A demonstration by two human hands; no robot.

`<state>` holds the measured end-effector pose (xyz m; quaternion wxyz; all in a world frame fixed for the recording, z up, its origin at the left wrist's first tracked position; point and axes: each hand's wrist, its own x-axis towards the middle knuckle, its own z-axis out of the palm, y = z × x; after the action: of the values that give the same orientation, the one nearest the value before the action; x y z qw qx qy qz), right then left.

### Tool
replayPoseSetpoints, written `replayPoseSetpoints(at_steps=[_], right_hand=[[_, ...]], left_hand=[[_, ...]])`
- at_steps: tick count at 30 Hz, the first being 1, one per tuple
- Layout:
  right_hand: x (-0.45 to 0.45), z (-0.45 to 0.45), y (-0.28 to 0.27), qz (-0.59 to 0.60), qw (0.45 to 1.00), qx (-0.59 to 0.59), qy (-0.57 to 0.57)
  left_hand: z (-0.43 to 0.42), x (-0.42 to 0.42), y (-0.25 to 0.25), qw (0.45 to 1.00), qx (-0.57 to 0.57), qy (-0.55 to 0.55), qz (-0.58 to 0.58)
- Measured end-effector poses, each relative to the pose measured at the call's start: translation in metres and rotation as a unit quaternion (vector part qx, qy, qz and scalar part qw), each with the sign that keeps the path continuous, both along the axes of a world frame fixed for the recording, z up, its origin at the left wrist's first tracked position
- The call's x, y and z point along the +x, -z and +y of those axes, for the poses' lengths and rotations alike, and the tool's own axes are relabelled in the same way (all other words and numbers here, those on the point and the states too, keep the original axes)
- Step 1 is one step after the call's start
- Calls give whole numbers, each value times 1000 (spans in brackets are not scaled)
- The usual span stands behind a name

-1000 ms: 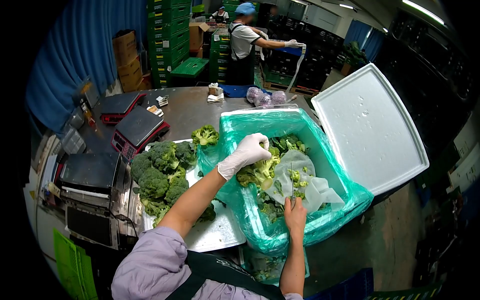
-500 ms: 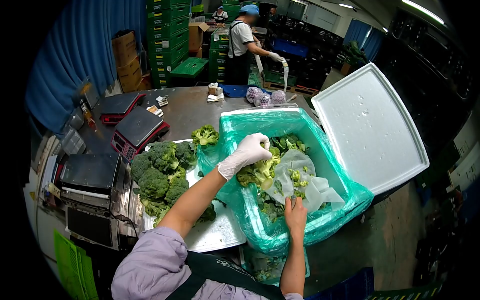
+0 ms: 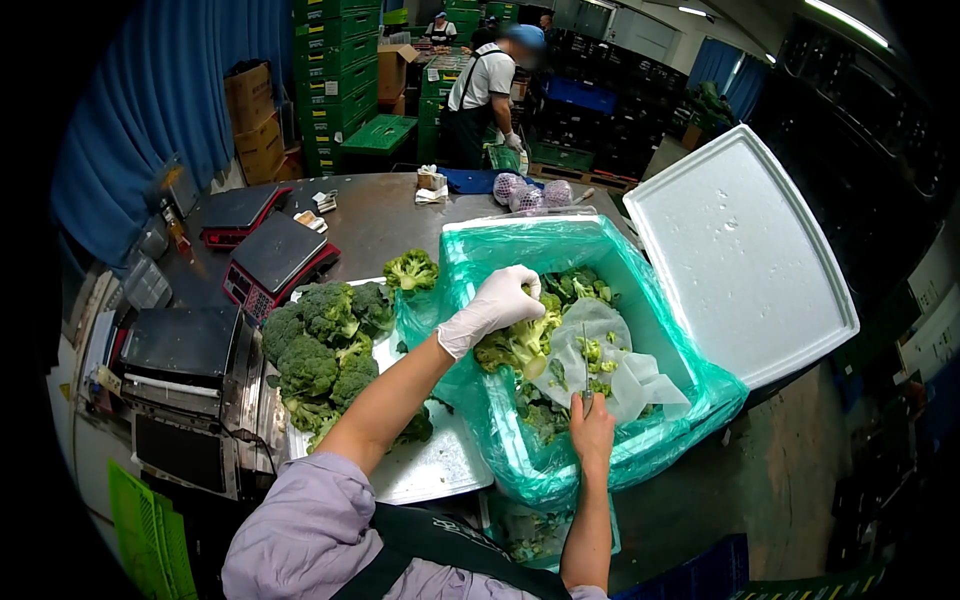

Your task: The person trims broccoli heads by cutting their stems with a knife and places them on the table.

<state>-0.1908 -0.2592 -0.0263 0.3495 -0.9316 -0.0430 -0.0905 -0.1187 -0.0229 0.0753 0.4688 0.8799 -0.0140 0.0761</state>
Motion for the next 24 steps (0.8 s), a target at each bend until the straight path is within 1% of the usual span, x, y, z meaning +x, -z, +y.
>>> replayPoseSetpoints(at_steps=[24], right_hand=[[0, -1, 2, -9, 1000, -1, -5]], left_hand=[[-2, 4, 2, 1000, 11, 6, -1]])
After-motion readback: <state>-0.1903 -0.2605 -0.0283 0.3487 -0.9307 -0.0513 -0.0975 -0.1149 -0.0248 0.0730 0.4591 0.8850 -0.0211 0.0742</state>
